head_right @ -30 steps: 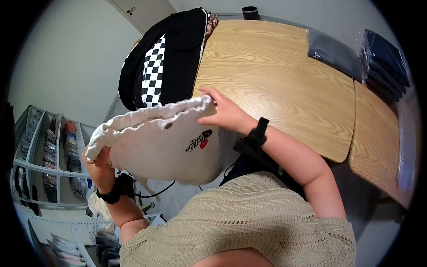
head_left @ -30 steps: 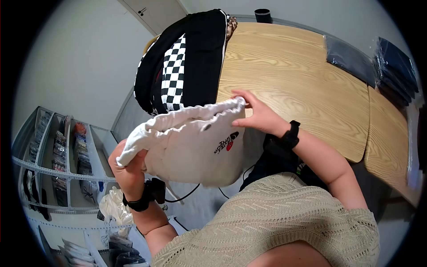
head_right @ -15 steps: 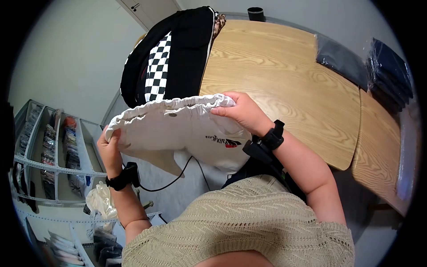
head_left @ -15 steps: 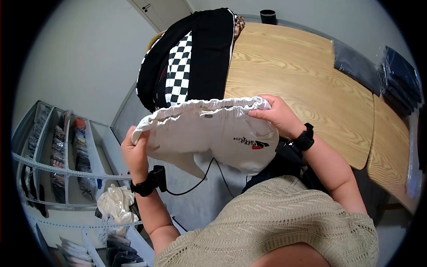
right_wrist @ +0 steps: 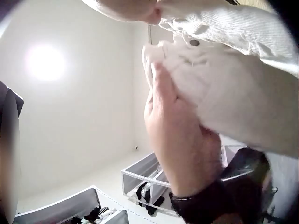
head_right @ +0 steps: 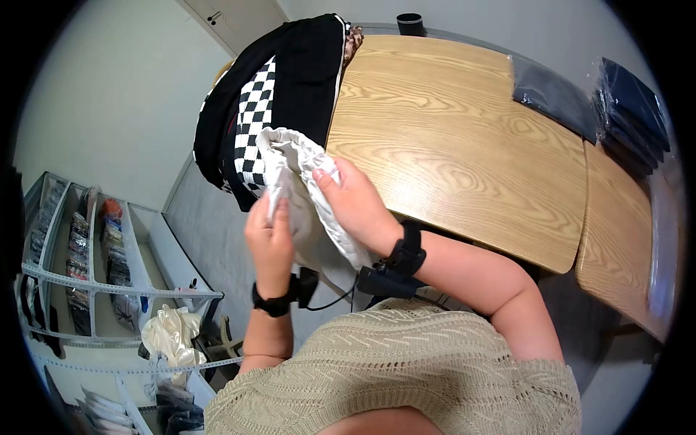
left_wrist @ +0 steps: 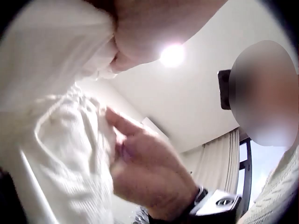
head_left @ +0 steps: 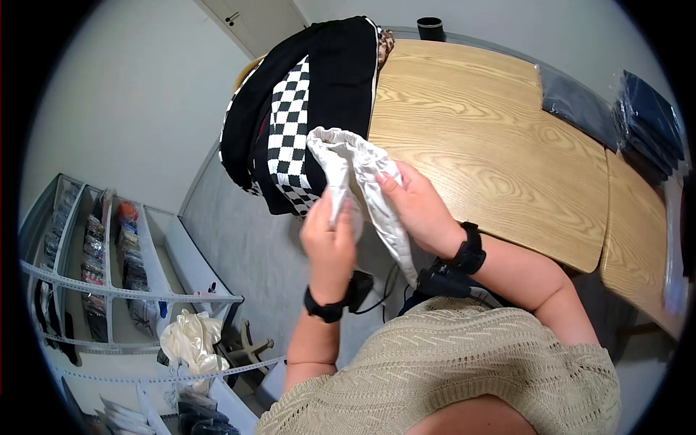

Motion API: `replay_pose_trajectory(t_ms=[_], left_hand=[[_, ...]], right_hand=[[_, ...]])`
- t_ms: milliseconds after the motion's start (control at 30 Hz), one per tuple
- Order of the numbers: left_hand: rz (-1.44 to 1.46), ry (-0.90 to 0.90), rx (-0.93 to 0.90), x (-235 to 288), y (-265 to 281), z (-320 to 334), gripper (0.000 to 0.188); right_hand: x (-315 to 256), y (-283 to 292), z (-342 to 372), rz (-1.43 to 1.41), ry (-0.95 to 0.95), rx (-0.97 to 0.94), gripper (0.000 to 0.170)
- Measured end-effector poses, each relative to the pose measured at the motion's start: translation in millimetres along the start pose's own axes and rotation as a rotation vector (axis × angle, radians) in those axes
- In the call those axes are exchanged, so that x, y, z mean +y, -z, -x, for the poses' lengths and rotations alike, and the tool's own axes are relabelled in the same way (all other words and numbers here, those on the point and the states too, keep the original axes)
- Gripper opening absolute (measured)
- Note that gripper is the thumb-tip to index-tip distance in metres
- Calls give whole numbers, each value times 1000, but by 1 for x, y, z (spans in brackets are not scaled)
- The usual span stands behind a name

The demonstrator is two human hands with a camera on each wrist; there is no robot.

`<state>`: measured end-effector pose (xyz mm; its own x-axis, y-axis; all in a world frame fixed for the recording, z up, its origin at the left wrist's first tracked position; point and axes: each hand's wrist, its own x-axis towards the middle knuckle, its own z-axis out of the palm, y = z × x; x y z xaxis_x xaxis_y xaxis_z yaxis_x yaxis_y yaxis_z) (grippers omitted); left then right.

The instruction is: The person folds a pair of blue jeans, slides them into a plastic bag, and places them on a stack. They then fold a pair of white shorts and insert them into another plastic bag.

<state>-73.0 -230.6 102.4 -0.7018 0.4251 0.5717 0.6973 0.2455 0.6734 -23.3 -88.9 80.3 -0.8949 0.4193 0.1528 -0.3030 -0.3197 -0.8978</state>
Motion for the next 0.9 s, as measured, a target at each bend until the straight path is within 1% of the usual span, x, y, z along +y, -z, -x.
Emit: replay_pose_trajectory(t_ms=[33,67,100,200,233,267,300,400,467,533,567,633,667,700,733,767,833,900], left_hand=[[1,2,-12,7,-11,3,27],[-44,-132,-21,7,-20,4,33],[-75,-190,6,3,-30,7,37],[-87,-165,-1,3,-35,13,36],[-103,-128,-57,7,-33,13,38],[-121,-91,-113,9,-32,14,41],[-164,-123,-116,10,-33,17,45],[-233,-162,-137,6,-41,22,45],[-219,-153,-156,6,-42,25,46],[-204,-143,-175,5,-41,25,48],[-153,-170,-214,5,-39,25,50],[-50,-223,-295,4,-34,23,54],[-4,-219,-378,3,-28,20,61],[-2,-219,-379,1,-16,16,61],[-52,-197,-469,-2,1,12,63],[-102,-177,-558,-4,16,6,65],[-292,-357,-240,0,41,-6,74],[-364,-553,-140,12,54,-27,79]], right_hand=[[1,-5,2,-46,3,-1,27],[0,-6,3,-15,-14,-30,29],[0,-5,3,-11,-13,-25,29],[-2,-3,2,-3,19,-17,30],[-4,-2,3,-2,18,-18,30],[-7,-3,4,-29,-23,-23,30],[-8,-4,5,-57,-64,-28,30],[-3,-4,5,-56,-66,-1,30],[-3,-4,8,-42,-65,13,31],[-16,-7,15,-6,-76,-75,35],[-18,-6,16,-6,-76,-75,35],[-21,-3,18,209,-37,-69,41],[-20,1,16,210,-38,-68,41],[-18,8,11,86,-78,-94,40],[-18,12,8,-36,-117,-120,40],[-19,13,8,-33,-115,-118,40],[-22,12,11,97,-83,-160,38],[-22,9,14,132,-74,-187,37]])
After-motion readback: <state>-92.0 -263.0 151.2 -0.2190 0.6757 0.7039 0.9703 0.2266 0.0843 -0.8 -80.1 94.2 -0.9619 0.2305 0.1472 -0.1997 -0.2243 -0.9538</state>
